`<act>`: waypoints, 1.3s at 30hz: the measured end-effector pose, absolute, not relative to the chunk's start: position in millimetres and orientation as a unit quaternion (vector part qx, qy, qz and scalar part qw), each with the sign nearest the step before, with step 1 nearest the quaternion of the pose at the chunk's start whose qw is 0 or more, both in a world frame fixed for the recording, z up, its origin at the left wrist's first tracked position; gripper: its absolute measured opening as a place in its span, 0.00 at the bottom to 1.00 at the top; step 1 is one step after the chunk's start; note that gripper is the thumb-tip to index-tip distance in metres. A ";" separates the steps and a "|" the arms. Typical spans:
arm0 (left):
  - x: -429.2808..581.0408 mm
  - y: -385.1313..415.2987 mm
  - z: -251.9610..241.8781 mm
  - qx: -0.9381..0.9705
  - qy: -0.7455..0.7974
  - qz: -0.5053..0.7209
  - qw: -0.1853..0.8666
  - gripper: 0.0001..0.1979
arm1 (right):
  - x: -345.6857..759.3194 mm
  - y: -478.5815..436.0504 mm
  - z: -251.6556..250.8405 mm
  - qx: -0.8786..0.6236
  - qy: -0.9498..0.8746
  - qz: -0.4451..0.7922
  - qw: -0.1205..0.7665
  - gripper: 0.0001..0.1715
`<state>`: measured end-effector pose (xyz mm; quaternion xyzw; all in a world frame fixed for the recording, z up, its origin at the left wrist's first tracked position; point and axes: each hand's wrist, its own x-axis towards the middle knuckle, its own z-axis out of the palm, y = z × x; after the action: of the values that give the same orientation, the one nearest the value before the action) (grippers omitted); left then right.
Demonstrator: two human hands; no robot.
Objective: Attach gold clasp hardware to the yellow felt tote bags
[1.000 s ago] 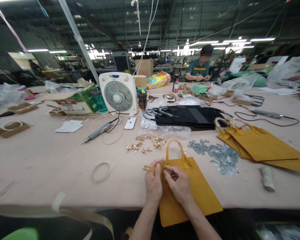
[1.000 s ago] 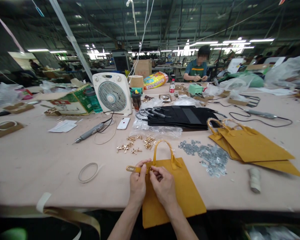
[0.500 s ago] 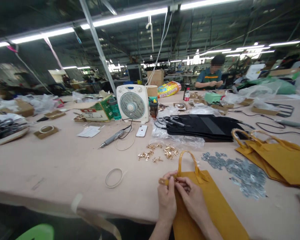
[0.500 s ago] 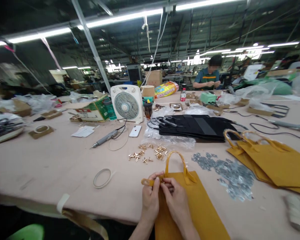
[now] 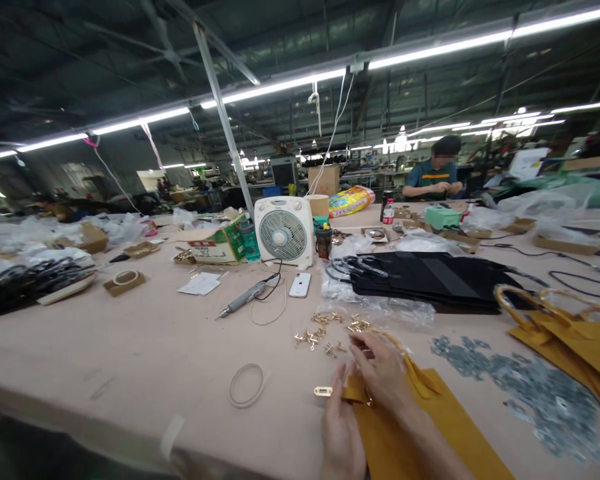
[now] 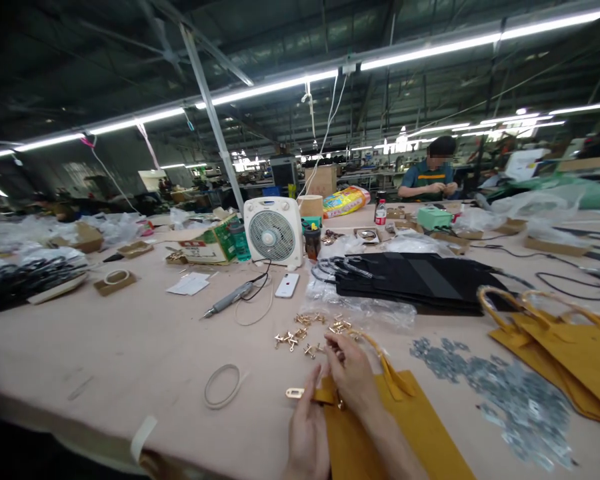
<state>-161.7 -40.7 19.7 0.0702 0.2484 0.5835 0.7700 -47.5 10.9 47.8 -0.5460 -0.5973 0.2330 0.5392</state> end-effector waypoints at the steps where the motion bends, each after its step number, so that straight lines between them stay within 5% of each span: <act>1: -162.2 -41.0 21.4 0.072 0.247 0.582 0.771 0.18 | -49.5 18.8 48.0 -0.543 -0.612 0.228 0.528 0.17; 16: -161.2 -33.5 12.6 0.020 0.256 0.614 0.746 0.16 | -95.0 87.1 25.5 -0.553 -0.773 0.188 0.248 0.46; 24: -163.3 -32.3 5.5 0.055 0.282 0.609 0.739 0.19 | -68.0 95.0 23.6 -0.626 -0.683 0.103 0.362 0.26; 39: -153.7 -49.2 15.6 0.189 0.306 0.555 0.750 0.26 | 42.4 82.9 23.8 -0.664 -0.640 0.079 0.379 0.21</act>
<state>-153.7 -49.2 15.6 0.1889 0.3065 0.5549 0.7500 42.4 82.9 23.8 -0.6639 -0.6398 0.0791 0.3791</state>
